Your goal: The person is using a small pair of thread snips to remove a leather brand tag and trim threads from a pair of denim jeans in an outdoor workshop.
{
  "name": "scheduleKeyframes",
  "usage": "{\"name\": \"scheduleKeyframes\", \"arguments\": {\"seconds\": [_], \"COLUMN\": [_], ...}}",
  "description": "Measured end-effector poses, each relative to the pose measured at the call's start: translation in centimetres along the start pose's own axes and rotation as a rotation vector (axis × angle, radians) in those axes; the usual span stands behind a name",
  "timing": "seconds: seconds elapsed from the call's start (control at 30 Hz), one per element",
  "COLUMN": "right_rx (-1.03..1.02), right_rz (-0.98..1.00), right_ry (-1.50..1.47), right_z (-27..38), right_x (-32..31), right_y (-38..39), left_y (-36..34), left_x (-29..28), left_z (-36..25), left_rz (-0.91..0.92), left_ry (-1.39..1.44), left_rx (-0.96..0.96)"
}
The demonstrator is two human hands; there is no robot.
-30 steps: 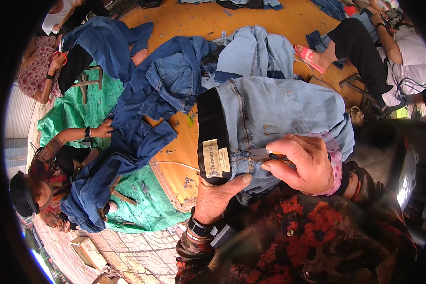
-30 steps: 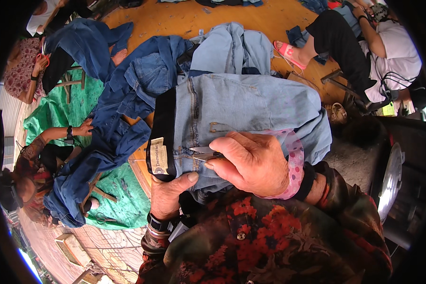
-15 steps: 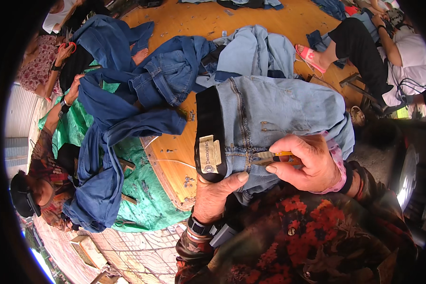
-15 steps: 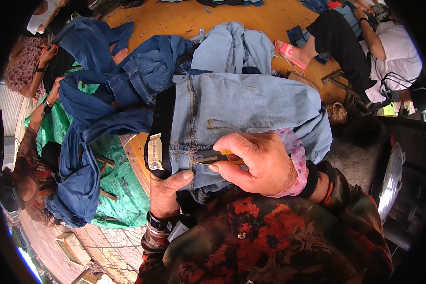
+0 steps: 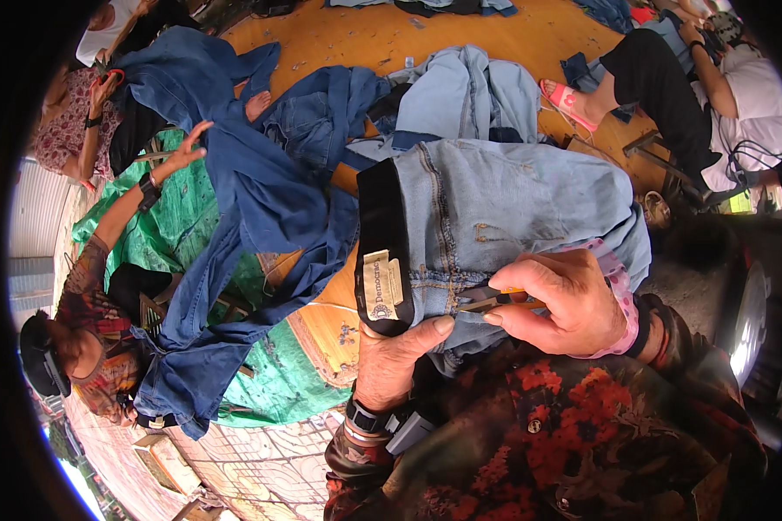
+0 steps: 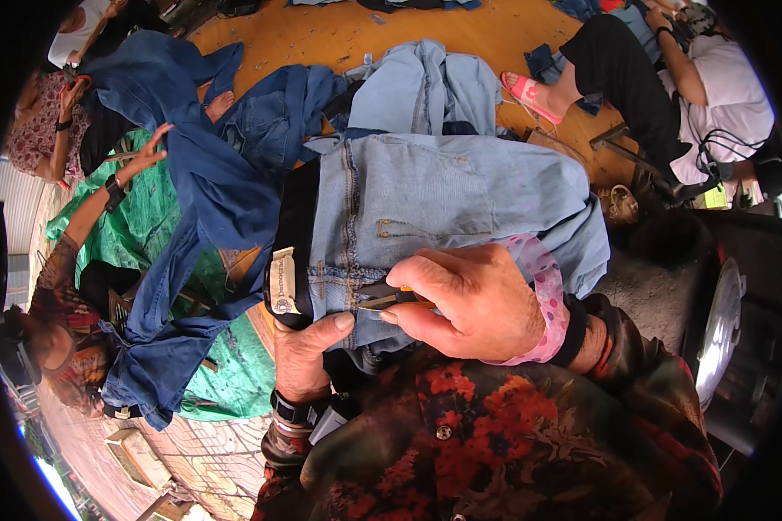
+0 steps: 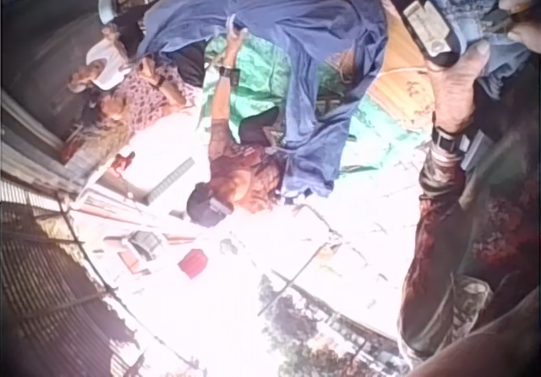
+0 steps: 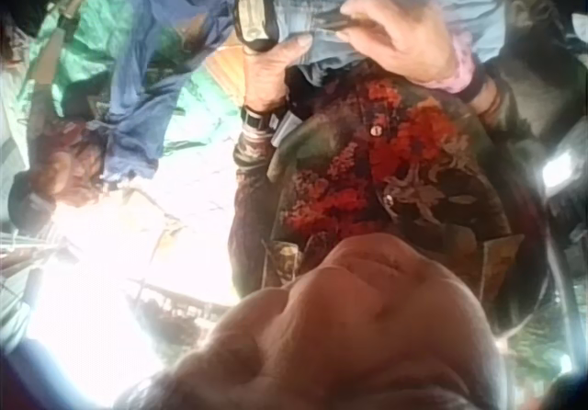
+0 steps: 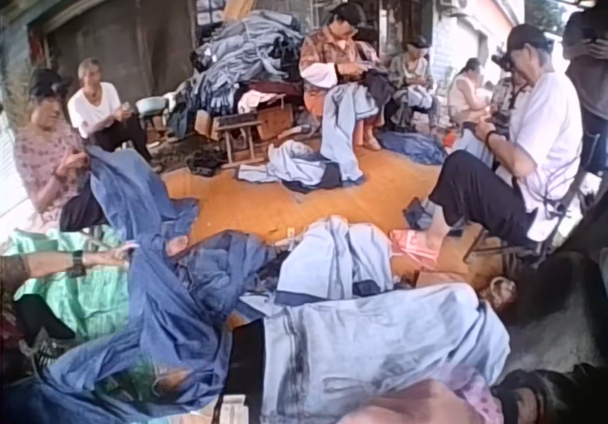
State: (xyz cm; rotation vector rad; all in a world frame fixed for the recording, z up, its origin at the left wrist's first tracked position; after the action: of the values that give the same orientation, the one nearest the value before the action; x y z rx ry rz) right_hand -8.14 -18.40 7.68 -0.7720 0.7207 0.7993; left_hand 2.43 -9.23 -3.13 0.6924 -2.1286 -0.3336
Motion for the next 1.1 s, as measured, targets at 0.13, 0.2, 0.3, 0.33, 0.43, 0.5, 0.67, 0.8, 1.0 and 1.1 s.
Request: {"name": "scheduleKeyframes", "arguments": {"seconds": [0.13, 0.2, 0.3, 0.33, 0.43, 0.5, 0.67, 0.8, 1.0, 1.1], "right_rx": [-0.004, -0.021, -0.038, -0.035, -0.060, -0.027, -0.030, -0.025, -0.017, -0.016], "right_rz": [-0.006, 0.003, 0.035, 0.035, 0.039, 0.008, -0.001, -0.025, -0.041, -0.028], "right_ry": [-0.013, -0.037, -0.119, -0.116, -0.213, -0.181, -0.083, -0.064, -0.042, -0.032], "right_z": [0.1, 0.1, 0.5, 0.3, 0.4, 0.2, 0.1, 0.1, 0.5, 0.5], "right_x": [0.1, 0.4, 0.7, 0.6, 0.4, 0.3, 0.4, 0.5, 0.8, 1.0], "right_y": [-0.1, -0.1, -0.3, -0.2, 0.0, 0.1, 0.0, -0.2, -0.6, -0.5], "left_y": [0.0, -0.1, 0.2, 0.2, 0.0, -0.1, 0.1, -0.1, -0.1, -0.1], "left_x": [-0.1, -0.1, -0.7, -0.8, -0.7, -0.6, -0.7, -0.6, -0.3, 1.0], "left_z": [0.2, 0.2, -0.3, 0.0, 0.4, 0.4, 0.1, 0.3, -0.9, -0.4], "left_rz": [0.003, 0.006, -0.025, -0.020, -0.003, 0.009, -0.003, -0.002, -0.029, 0.100], "left_ry": [0.017, 0.013, -0.043, -0.017, 0.015, 0.021, 0.001, -0.017, -0.040, 0.044], "left_rx": [-0.013, -0.015, 0.035, 0.002, -0.018, -0.005, 0.006, -0.041, 0.051, -0.045]}}
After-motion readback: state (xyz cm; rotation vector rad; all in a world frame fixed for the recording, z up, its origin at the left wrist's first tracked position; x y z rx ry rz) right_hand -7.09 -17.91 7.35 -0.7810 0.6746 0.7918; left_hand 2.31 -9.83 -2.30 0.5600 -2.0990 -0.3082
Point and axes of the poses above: each hand's wrist, its own y-axis away from the middle knuckle, its own x-axis out of the palm, z = x × y, the point moved 10 cm from there along -y, towards the middle knuckle, and after that the axes turned 13 degrees about y, right-handed, at the moved point
